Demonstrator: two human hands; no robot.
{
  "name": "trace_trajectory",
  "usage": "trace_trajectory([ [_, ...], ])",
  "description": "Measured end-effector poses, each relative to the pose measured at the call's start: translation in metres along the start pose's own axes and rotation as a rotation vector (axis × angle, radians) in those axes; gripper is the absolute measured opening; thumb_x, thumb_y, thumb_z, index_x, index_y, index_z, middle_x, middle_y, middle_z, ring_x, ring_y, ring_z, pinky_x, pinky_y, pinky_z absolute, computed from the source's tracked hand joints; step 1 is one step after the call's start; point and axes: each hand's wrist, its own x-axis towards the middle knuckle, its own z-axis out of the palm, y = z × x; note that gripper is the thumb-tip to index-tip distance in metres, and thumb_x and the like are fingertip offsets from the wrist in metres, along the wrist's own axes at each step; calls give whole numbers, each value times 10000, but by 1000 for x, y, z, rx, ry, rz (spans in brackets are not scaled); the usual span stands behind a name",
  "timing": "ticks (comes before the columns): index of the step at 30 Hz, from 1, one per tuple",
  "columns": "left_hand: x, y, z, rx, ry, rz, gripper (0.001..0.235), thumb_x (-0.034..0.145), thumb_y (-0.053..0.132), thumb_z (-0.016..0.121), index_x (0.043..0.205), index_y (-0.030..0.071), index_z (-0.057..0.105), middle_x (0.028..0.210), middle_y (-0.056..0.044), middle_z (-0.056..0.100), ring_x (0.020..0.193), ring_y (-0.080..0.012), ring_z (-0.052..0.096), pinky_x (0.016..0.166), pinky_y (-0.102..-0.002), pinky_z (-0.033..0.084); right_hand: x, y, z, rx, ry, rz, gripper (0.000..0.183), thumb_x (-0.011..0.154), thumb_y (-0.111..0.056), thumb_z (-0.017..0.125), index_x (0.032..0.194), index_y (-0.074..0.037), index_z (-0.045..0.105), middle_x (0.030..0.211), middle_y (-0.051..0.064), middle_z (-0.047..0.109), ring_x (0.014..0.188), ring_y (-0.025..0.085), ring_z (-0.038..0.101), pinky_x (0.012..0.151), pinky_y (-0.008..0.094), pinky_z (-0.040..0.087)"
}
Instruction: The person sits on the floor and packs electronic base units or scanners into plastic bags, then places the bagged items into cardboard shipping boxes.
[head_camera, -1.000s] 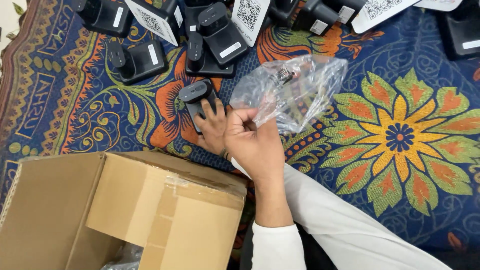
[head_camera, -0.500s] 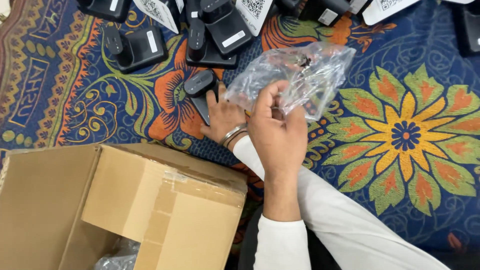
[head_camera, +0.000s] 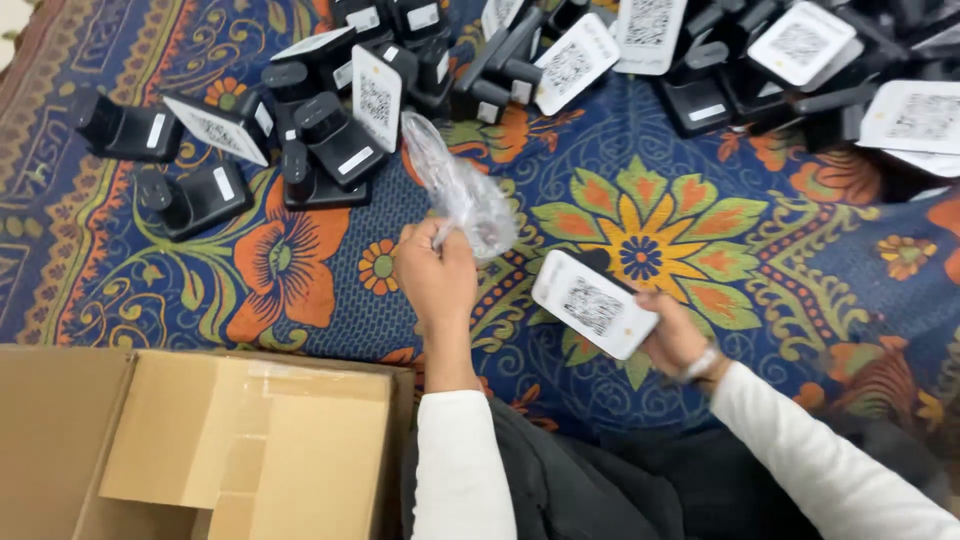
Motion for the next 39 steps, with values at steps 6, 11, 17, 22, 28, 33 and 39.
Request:
trace_trajectory([
  [6, -38, 1, 45, 234, -273, 249, 128, 823, 152, 700, 850, 30, 728, 896, -179, 683, 884, -390, 648, 779, -489, 511, -141, -48, -14, 597, -429, -237, 779, 995, -478, 489, 1615, -21, 377, 1503, 326, 522, 1180, 633, 581, 833, 664, 542],
  [11, -70, 34, 60, 403, -744, 172, 304, 742, 344, 789, 895, 83, 762, 858, -187, 719, 851, -391, 683, 758, -490, 528, -135, -49, -25, 659, -513, -265, 791, 988, -497, 502, 1620, -35, 386, 1519, 321, 519, 1190, 623, 581, 835, 651, 559],
  [17, -79, 21, 68, 512, -926, 46, 413, 817, 440, 770, 938, 45, 752, 906, -208, 742, 877, -373, 724, 814, -464, 549, -98, -42, -39, 680, -548, -234, 805, 1044, -514, 523, 1626, 25, 389, 1466, 360, 544, 1176, 594, 621, 816, 618, 587],
  [22, -77, -15, 72, 410, -621, 249, 315, 886, 260, 723, 1143, 78, 722, 1039, -210, 728, 976, -409, 677, 859, -479, 521, -98, -46, -36, 514, -250, -207, 713, 891, -319, 617, 1504, -9, 422, 1366, 250, 616, 1169, 445, 658, 880, 640, 598],
  [28, -79, 20, 65, 250, -535, 304, 413, 744, 118, 771, 1154, 108, 724, 968, -121, 732, 836, -266, 710, 751, -380, 559, -81, -21, -58, 314, -81, -129, 656, 715, 132, 491, 1355, -6, 514, 1260, 196, 671, 1112, 381, 695, 875, 593, 604],
  [33, -84, 37, 63, 84, -676, 41, 240, 868, 220, 815, 1067, 85, 800, 769, -77, 735, 668, -129, 639, 632, -289, 496, -77, -3, -67, 311, -243, -177, 611, 694, 217, 508, 1264, 32, 630, 1168, 193, 720, 956, 308, 732, 799, 437, 613],
  [39, -94, 28, 74, -199, -762, 225, 169, 921, 170, 759, 1012, 34, 799, 919, -62, 726, 820, -129, 666, 732, -290, 513, -81, -10, -34, 156, -182, -105, 480, 733, 186, 557, 1185, 43, 636, 1036, 229, 739, 836, 299, 747, 766, 454, 641],
])
